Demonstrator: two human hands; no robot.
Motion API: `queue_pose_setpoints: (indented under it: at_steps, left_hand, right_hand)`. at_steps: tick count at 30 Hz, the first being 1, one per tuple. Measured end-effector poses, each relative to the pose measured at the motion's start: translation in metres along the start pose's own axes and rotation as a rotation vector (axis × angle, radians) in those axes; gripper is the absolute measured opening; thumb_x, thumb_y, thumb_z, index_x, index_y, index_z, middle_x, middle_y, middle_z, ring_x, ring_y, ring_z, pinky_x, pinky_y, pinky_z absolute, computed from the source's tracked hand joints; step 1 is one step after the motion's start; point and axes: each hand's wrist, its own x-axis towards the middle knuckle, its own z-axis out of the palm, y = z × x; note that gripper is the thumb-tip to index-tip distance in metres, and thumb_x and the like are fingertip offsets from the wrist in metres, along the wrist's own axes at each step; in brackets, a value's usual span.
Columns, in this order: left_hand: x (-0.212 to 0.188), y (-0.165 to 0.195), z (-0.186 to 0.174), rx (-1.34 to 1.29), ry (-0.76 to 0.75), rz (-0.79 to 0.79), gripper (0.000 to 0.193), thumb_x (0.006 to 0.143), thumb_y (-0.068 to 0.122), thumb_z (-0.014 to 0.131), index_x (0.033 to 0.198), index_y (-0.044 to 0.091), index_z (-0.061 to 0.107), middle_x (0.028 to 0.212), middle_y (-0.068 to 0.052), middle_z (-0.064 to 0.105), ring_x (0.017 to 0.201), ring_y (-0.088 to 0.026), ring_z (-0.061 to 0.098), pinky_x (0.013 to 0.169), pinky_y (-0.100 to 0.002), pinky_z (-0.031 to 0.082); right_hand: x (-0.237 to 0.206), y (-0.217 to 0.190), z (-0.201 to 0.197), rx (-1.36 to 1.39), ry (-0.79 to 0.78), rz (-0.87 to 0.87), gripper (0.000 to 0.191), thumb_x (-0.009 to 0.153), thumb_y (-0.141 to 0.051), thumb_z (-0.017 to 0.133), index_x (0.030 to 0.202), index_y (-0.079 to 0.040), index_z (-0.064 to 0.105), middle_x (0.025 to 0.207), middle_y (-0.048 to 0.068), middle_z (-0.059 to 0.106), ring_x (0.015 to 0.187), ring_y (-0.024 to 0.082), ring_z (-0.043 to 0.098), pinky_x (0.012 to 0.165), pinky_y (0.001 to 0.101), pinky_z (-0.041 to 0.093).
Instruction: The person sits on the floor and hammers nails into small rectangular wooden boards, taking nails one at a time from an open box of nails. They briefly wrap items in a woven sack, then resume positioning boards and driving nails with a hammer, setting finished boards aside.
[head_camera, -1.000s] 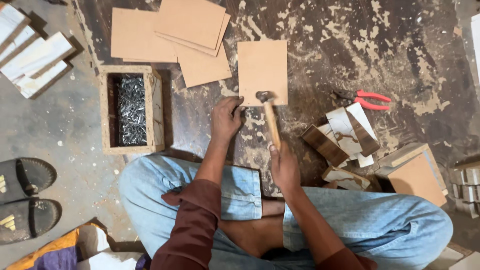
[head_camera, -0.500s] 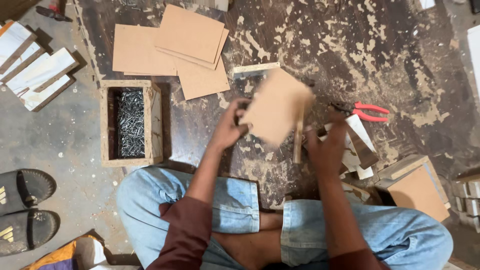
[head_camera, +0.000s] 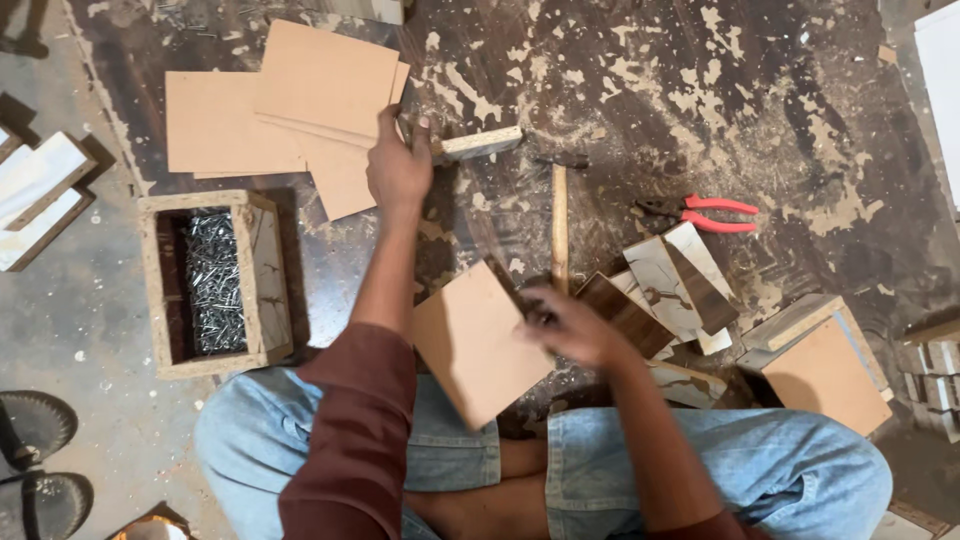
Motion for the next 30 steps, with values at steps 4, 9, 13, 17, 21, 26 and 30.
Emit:
queue_pose_setpoints:
  at_steps: [4, 9, 13, 17, 21, 26, 30]
  left_hand:
    - [0.001, 0.003, 0.005, 0.110, -0.297, -0.323, 0.030, 0.100, 0.023, 0.071, 0.118, 0.000, 0.077, 0.093, -0.016, 0.076, 0.078, -0.022, 0.074, 0.069, -0.035, 0.058]
    - [-0.025, 0.012, -0.016, -0.314, -0.328, -0.545, 0.049, 0.084, -0.002, 0.070, 0.130, 0.011, 0.059, 0.094, -0.014, 0.074, 0.078, -0.019, 0.072, 0.069, -0.033, 0.058]
    - [-0.064, 0.000, -0.068, -0.104, -0.378, -0.204, 0.054, 0.080, -0.007, 0.073, 0.128, 0.010, 0.058, 0.099, -0.011, 0.077, 0.091, -0.019, 0.075, 0.082, -0.031, 0.058]
    - [-0.109, -0.006, -0.083, 0.052, -0.346, -0.025, 0.039, 0.077, -0.008, 0.074, 0.113, 0.005, 0.074, 0.107, -0.015, 0.075, 0.098, -0.028, 0.074, 0.089, -0.035, 0.057]
    - [-0.139, -0.002, -0.078, 0.092, -0.373, -0.001, 0.033, 0.075, -0.007, 0.074, 0.103, 0.007, 0.079, 0.107, -0.011, 0.077, 0.103, -0.029, 0.070, 0.095, -0.037, 0.054]
    - [-0.144, -0.001, -0.083, 0.149, -0.402, 0.020, 0.031, 0.073, -0.003, 0.080, 0.103, 0.008, 0.079, 0.107, -0.011, 0.074, 0.106, -0.032, 0.066, 0.097, -0.039, 0.050]
    - [-0.142, -0.001, -0.088, 0.118, -0.413, 0.004, 0.032, 0.072, -0.003, 0.079, 0.103, 0.007, 0.079, 0.107, -0.013, 0.074, 0.103, -0.033, 0.068, 0.094, -0.039, 0.052]
  right_hand:
    - [0.016, 0.015, 0.039, -0.239, -0.013, -0.050, 0.070, 0.084, -0.039, 0.084, 0.138, -0.004, 0.055, 0.124, 0.017, 0.069, 0.112, 0.029, 0.067, 0.100, 0.0408, 0.052]
    - [0.012, 0.016, 0.035, 0.198, -0.125, -0.001, 0.058, 0.079, -0.025, 0.077, 0.132, -0.005, 0.065, 0.118, 0.013, 0.077, 0.104, 0.025, 0.072, 0.092, 0.0394, 0.056]
    - [-0.028, 0.015, -0.048, 0.547, 0.082, 0.021, 0.044, 0.088, -0.013, 0.072, 0.129, 0.003, 0.067, 0.109, 0.014, 0.076, 0.095, 0.023, 0.071, 0.086, 0.0406, 0.055]
    - [-0.032, 0.001, -0.055, 1.101, 0.179, -0.273, 0.040, 0.098, -0.014, 0.062, 0.135, 0.003, 0.058, 0.117, 0.012, 0.071, 0.104, 0.024, 0.068, 0.093, 0.0401, 0.054]
    - [0.036, -0.032, -0.026, 0.749, 0.464, -0.433, 0.045, 0.101, -0.012, 0.061, 0.143, 0.003, 0.054, 0.132, 0.013, 0.067, 0.119, 0.021, 0.062, 0.102, 0.0335, 0.050]
    - [0.084, -0.056, -0.019, 0.370, 0.491, -0.132, 0.048, 0.098, -0.016, 0.059, 0.145, -0.010, 0.053, 0.127, 0.012, 0.071, 0.113, 0.019, 0.066, 0.092, 0.0349, 0.051]
    - [0.090, -0.056, -0.015, 0.291, 0.463, -0.325, 0.046, 0.100, -0.011, 0.061, 0.145, -0.005, 0.055, 0.121, 0.015, 0.076, 0.110, 0.020, 0.072, 0.097, 0.0344, 0.054]
